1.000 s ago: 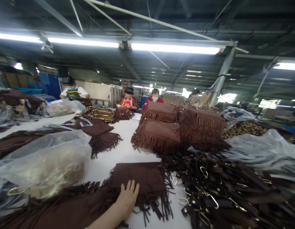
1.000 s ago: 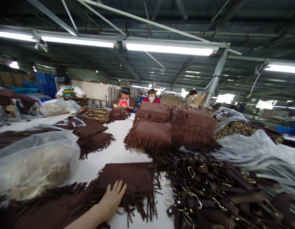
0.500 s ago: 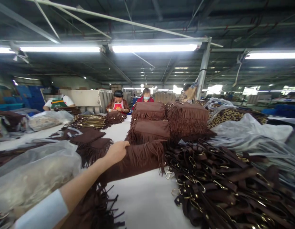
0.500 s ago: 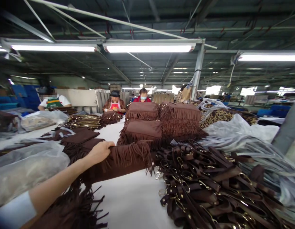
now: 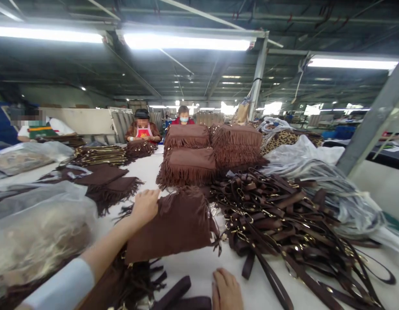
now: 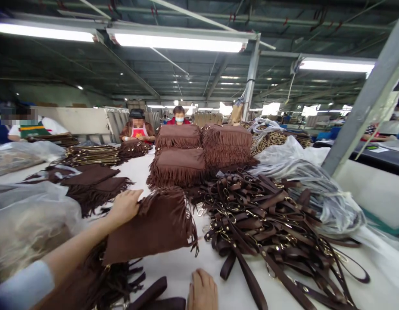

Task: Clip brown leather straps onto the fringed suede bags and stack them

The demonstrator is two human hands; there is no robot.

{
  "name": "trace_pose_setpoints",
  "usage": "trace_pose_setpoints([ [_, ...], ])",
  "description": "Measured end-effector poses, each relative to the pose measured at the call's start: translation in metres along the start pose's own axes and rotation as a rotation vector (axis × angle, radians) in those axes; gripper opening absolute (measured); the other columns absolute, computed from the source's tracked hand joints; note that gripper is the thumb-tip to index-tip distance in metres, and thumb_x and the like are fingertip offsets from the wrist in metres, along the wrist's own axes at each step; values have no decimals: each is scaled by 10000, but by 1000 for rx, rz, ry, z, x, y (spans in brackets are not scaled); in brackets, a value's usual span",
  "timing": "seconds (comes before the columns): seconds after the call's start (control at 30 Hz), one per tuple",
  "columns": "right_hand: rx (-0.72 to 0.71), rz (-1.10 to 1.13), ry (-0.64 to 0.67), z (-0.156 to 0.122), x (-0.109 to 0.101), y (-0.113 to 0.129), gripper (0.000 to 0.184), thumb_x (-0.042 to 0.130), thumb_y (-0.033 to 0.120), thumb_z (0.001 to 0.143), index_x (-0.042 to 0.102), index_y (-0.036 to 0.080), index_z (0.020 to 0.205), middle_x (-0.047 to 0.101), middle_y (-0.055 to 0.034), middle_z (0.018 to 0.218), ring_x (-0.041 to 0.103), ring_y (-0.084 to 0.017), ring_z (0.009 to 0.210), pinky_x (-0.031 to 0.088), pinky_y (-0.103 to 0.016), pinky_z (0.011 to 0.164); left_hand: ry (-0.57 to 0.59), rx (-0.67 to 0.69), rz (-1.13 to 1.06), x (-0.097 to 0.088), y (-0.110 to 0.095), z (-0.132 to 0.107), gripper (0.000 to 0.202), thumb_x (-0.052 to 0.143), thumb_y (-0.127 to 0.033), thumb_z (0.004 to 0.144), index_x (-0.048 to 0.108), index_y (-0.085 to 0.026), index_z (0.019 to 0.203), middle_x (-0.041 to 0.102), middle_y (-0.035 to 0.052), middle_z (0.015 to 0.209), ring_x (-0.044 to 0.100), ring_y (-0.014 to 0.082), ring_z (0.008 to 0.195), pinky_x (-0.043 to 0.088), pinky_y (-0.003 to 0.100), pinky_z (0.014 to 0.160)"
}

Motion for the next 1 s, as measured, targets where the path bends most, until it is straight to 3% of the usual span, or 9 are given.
trace_pose_setpoints([
  [0.17,-28,23,-20,-6,1,-1,244,351,195,873,578,210,963,656,-69,956,605,-207,875,482,-331,752,275,209,145,119,-24,-46,475,492,-291,788,510,-148,1240,511,170,1284,420,313,1235,318,515,1015],
  [0.23,-36,23,-26,-7,1,0,247,346,197,870,576,219,957,654,-65,953,604,-208,873,478,-333,752,351,272,185,149,-30,-66,574,548,-391,768,451,-205,1302,426,151,1370,356,348,1277,301,557,1012],
  [0.33,-42,24,-32,-5,2,0,239,352,194,859,576,228,936,655,-56,930,607,-206,850,477,-328,731,362,318,261,168,-33,-77,627,517,-388,809,336,-180,1372,319,203,1420,283,393,1304,259,600,1011],
  [0.47,-41,30,-42,-4,1,-1,231,360,192,856,577,228,925,658,-53,921,609,-207,841,475,-325,715,374,366,250,176,-34,-74,543,447,-103,805,391,-164,1342,380,243,1367,322,380,1289,311,573,984],
  [0.63,-36,50,-43,-3,0,-1,228,361,185,856,577,231,913,658,-46,910,608,-194,829,474,-308,711,280,278,-5,142,-37,-48,542,393,36,686,565,-108,1179,597,218,1145,551,310,1092,414,480,921],
  [0.77,-35,86,-25,-3,-1,-2,243,343,213,871,579,231,927,654,-54,919,606,-195,836,476,-314,720,45,92,-383,60,-32,-7,381,428,-74,716,633,-138,1031,686,105,903,626,231,885,462,378,866],
  [0.87,-31,111,-37,-2,-3,-2,240,357,221,877,589,225,935,658,-56,917,609,-192,837,481,-312,727,-178,-78,-732,4,-14,10,392,451,-180,769,534,-149,1151,661,71,1020,619,199,925,497,316,825],
  [0.93,-24,125,-52,-1,-5,-2,240,365,207,871,598,220,928,662,-56,910,613,-191,832,490,-310,724,-316,-203,-942,-8,1,5,414,425,-215,817,443,-162,1228,617,68,1128,603,178,982,509,287,818],
  [1.0,-18,130,-63,-1,-6,-1,251,359,182,862,603,220,911,665,-54,899,619,-192,820,502,-316,719,-396,-350,-1111,8,15,-14,398,410,-215,848,406,-183,1245,593,73,1166,586,174,1023,518,284,815],
])
Point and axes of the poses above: each hand's wrist, its own z-axis towards the middle knuckle, its own x-axis out of the palm, y = z × x, the point moved 9 cm from there along z, towards the middle knuckle
